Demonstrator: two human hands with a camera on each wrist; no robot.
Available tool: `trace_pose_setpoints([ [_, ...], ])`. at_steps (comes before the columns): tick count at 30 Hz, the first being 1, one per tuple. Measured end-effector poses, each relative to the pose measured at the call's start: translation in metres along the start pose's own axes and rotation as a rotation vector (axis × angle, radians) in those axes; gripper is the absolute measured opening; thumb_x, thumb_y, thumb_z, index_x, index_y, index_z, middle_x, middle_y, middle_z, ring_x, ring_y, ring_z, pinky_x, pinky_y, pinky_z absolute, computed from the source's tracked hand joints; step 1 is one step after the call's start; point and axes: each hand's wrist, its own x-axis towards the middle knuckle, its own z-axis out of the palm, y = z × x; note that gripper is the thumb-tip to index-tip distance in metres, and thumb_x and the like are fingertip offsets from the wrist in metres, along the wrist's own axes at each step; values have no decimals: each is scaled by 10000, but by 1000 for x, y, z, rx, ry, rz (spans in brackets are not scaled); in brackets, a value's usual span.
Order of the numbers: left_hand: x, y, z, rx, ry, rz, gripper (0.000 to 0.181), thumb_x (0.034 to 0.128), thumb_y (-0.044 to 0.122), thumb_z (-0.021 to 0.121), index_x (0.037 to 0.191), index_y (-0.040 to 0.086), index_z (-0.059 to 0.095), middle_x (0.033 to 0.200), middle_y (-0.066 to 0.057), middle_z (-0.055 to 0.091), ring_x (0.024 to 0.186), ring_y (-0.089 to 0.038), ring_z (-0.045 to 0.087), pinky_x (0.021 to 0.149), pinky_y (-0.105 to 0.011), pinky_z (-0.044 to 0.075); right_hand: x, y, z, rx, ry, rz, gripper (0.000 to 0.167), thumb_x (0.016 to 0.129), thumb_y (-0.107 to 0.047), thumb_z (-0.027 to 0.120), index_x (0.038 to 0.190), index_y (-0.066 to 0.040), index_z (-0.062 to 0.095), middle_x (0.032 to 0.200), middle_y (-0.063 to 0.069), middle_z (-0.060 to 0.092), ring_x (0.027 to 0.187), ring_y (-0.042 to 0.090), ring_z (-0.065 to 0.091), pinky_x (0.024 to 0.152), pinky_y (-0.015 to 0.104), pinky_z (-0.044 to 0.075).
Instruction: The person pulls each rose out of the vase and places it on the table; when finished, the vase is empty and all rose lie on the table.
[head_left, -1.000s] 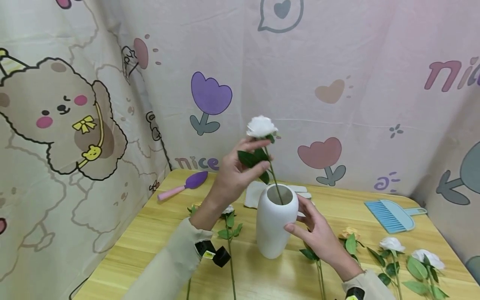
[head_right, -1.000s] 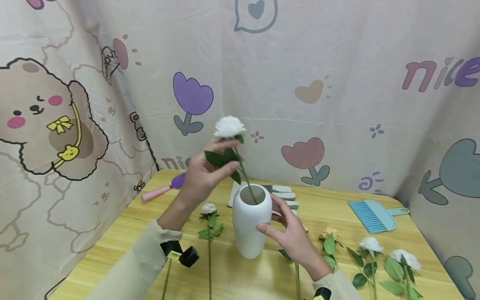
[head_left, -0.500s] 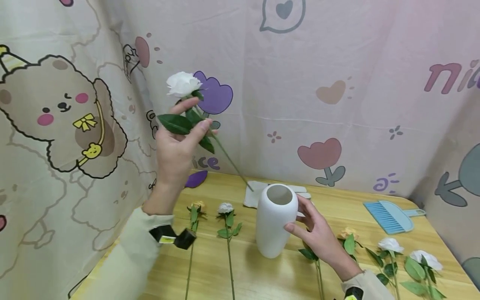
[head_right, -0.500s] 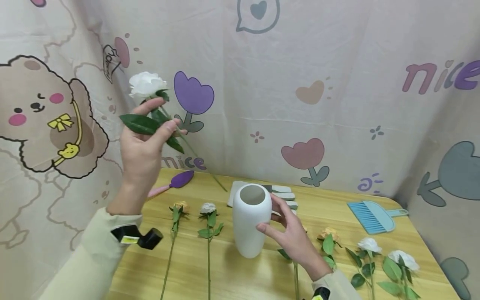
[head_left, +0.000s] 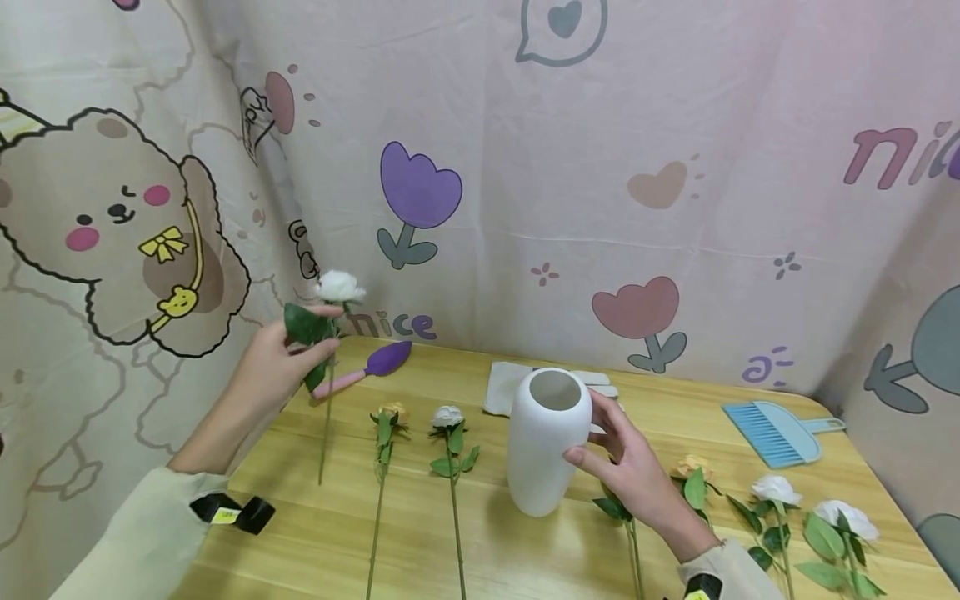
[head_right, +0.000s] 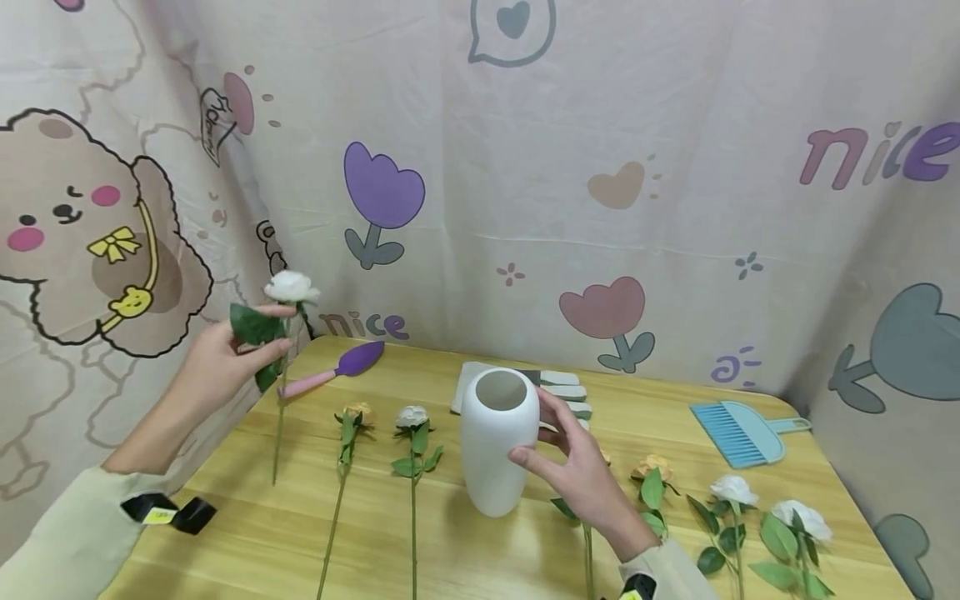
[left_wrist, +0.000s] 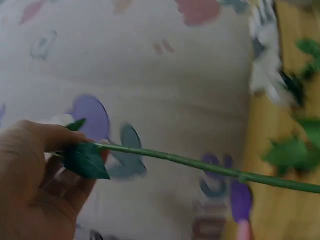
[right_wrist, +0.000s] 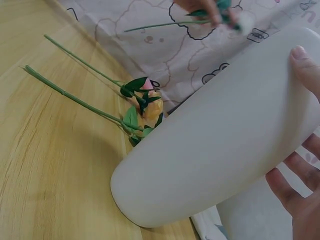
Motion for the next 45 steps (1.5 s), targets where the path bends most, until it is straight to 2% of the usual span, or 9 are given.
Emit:
trace_pose_setpoints([
  [4,-15,-34,-4,151,-88,-52,399,1049,125,737,1440,74,676,1249,-327,737,1010,-430,774,711,-299,600,-1,0,0,0,-2,-4,755,1020,-69,760,1667,-222,401,1570,130,579,1305,83,640,1058,331,588],
  [6,-23,-51,-4,198,-144,-73,366,1033,105,747,1392,52,702,1291,-343,722,1108,-493,737,745,-345,593,-1,1,1,8,-7,-2,759,1020,-66,759,1668,-232,400,1578,117,575,1304,76,642,1059,334,589],
  [11,-45,-89,8,227,-250,-61,342,973,-18,748,1314,-33,725,1302,-353,714,1152,-522,710,835,-520,634,-1,0,1,23,-20,9,765,1026,-66,751,1672,-257,389,1593,89,559,1304,103,646,1065,386,592],
  [17,-64,-117,24,302,-316,-90,303,963,-10,769,1257,-64,722,1168,-292,764,900,-310,727,695,-380,585,-1,0,0,24,-18,9,761,1028,-65,747,1670,-266,391,1597,69,554,1323,84,630,1071,362,586],
  [22,-68,-121,30,345,-375,-184,276,979,69,778,1237,-10,719,1152,-247,776,841,-230,683,652,-343,521,-1,0,0,23,-19,13,758,1029,-68,746,1670,-266,392,1606,75,550,1322,89,632,1067,378,591],
  [28,-69,-116,31,374,-401,-240,503,1010,251,784,1375,-52,616,1325,-370,681,1084,-471,708,825,-567,613,-2,-1,-1,23,-22,22,754,1035,-76,741,1673,-264,386,1616,91,542,1314,85,636,1060,368,594],
  [29,-69,-115,31,375,-396,-256,523,1014,276,780,1383,-42,590,1345,-381,662,1048,-483,701,810,-578,608,-2,-1,-1,24,-23,25,753,1037,-77,739,1674,-262,384,1619,96,540,1313,86,637,1058,363,595],
  [38,-63,-107,25,378,-354,-300,463,1025,407,760,1228,69,517,1331,-353,649,1037,-431,690,743,-462,569,-5,-2,-2,25,-12,67,742,1052,-105,727,1682,-255,365,1628,110,524,1328,289,647,1047,363,598],
  [45,-57,-100,21,355,-305,-269,689,1063,464,699,1471,-58,510,1440,-403,586,1226,-591,632,897,-654,600,-6,1,-8,33,23,-11,661,1090,-50,635,1685,-155,369,1615,196,512,1328,63,626,1058,246,576],
])
